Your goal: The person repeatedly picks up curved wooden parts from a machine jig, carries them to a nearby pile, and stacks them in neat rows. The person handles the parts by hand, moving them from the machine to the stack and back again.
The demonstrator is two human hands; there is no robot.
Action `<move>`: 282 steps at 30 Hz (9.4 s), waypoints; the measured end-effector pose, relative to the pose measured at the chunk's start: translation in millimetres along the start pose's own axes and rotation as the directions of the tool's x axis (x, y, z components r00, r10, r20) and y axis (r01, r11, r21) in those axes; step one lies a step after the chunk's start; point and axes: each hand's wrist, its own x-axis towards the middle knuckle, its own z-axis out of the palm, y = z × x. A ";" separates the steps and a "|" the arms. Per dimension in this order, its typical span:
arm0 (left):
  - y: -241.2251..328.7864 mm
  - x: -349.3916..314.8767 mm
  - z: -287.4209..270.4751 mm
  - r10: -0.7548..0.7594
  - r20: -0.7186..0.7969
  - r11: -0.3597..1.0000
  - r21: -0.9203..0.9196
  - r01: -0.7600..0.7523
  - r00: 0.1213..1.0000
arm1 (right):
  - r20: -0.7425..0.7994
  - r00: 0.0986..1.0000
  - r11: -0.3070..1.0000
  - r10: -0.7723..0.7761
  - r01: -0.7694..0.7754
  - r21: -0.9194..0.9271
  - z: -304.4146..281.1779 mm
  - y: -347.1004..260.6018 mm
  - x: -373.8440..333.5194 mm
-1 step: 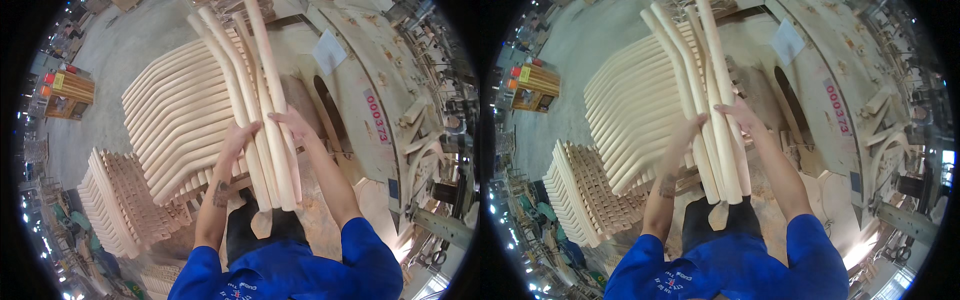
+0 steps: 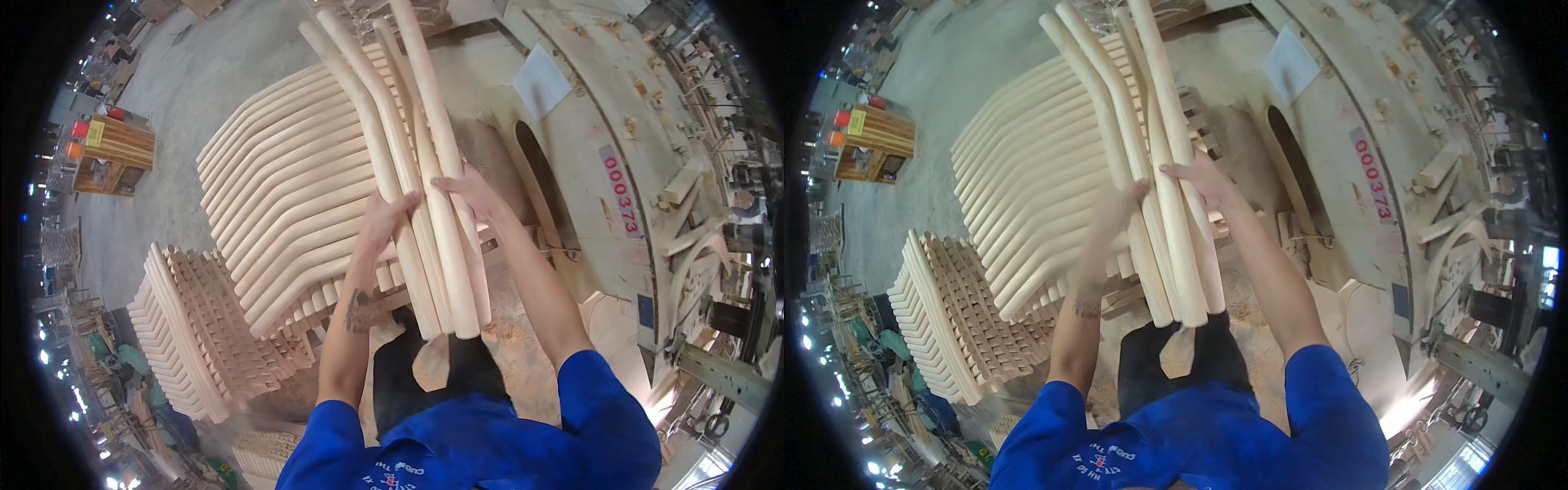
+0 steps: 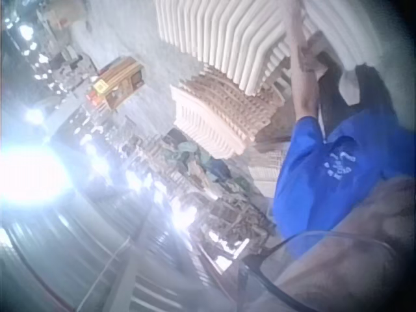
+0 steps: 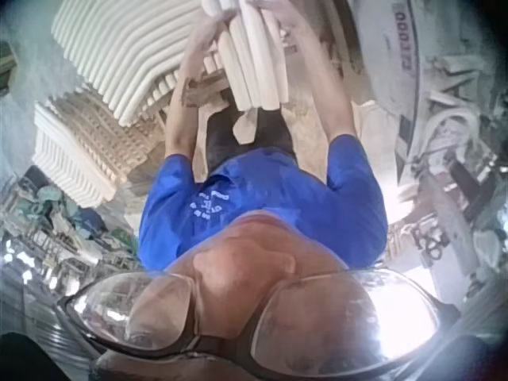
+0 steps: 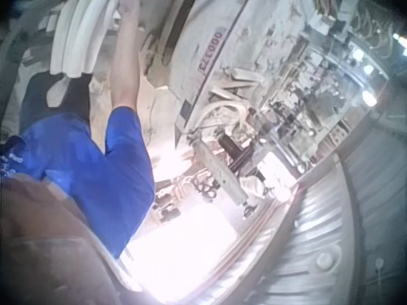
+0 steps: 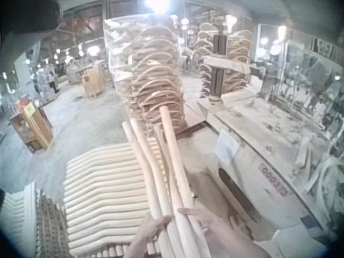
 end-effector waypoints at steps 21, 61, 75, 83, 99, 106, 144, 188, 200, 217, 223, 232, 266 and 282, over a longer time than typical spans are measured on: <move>-26.0 136.7 -54.9 0.356 -0.231 0.546 0.838 0.000 0.905 | -0.253 0.941 0.536 -0.226 -0.097 -0.839 -19.0 15.9 151.8; -134.4 -279.8 -24.7 0.446 -0.370 0.641 0.767 -0.003 0.815 | 0.076 0.860 0.380 -0.504 0.300 -0.875 -5.4 42.3 -95.3; -439.2 -712.8 -67.5 -0.349 -0.897 0.875 -0.210 0.436 0.270 | 0.334 0.587 0.075 0.737 0.420 -0.904 238.7 261.7 -258.3; -552.4 -834.4 21.5 -0.638 -0.699 0.741 -0.671 -0.011 -0.323 | 0.047 0.416 -0.305 0.908 0.733 -0.609 407.1 356.5 -269.9; -546.4 -934.5 -83.5 -0.879 -0.325 0.405 -0.895 -0.185 -0.349 | 0.472 -0.252 0.378 0.845 0.905 -0.193 862.9 750.5 -590.4; -684.1 -1066.6 -237.9 -0.833 -0.483 0.539 -0.818 -0.202 -0.269 | 0.259 -0.342 0.370 0.903 0.927 -0.064 908.6 845.9 -688.1; -1143.0 -1178.9 -537.5 -0.504 -0.784 0.700 -0.617 -0.361 0.362 | 0.439 0.448 0.052 0.779 0.652 -0.757 1139.8 1258.1 -727.9; -1121.8 -1213.2 -485.2 -0.222 -0.664 -0.070 -0.720 -0.691 0.714 | 0.482 0.257 0.481 0.838 0.071 -0.874 1046.3 1233.8 -758.5; -1116.9 -1210.6 -482.7 -0.163 -0.710 -0.233 -0.647 -0.726 0.685 | 0.582 -0.463 -0.046 0.669 -0.806 -0.590 1015.9 1232.0 -727.2; -1019.4 -1197.2 -465.5 -0.338 -0.610 -0.141 -0.720 -0.679 0.717 | 0.350 0.193 0.393 0.917 -0.275 -0.877 1018.3 1222.7 -771.8; -965.1 -1183.4 -453.2 -0.593 -0.647 0.263 -0.718 -0.644 0.479 | 0.304 0.045 0.303 0.952 -0.312 -0.901 1009.5 1219.2 -786.5; -800.0 -1201.8 -349.8 -0.746 -0.616 0.426 -0.733 -0.531 0.251 | 0.328 -0.157 0.244 0.931 -0.400 -0.883 942.9 1074.1 -825.5; -463.0 -1203.6 231.4 -0.337 0.075 0.906 -0.247 -0.345 -0.939 | 0.248 -0.869 0.394 0.428 -0.068 -0.917 586.8 545.3 -1263.6; -644.3 -1332.9 367.3 -0.787 -0.324 0.610 -0.276 -0.743 -0.526 | 0.088 -0.824 0.219 0.560 0.044 -0.975 486.1 708.8 -1376.4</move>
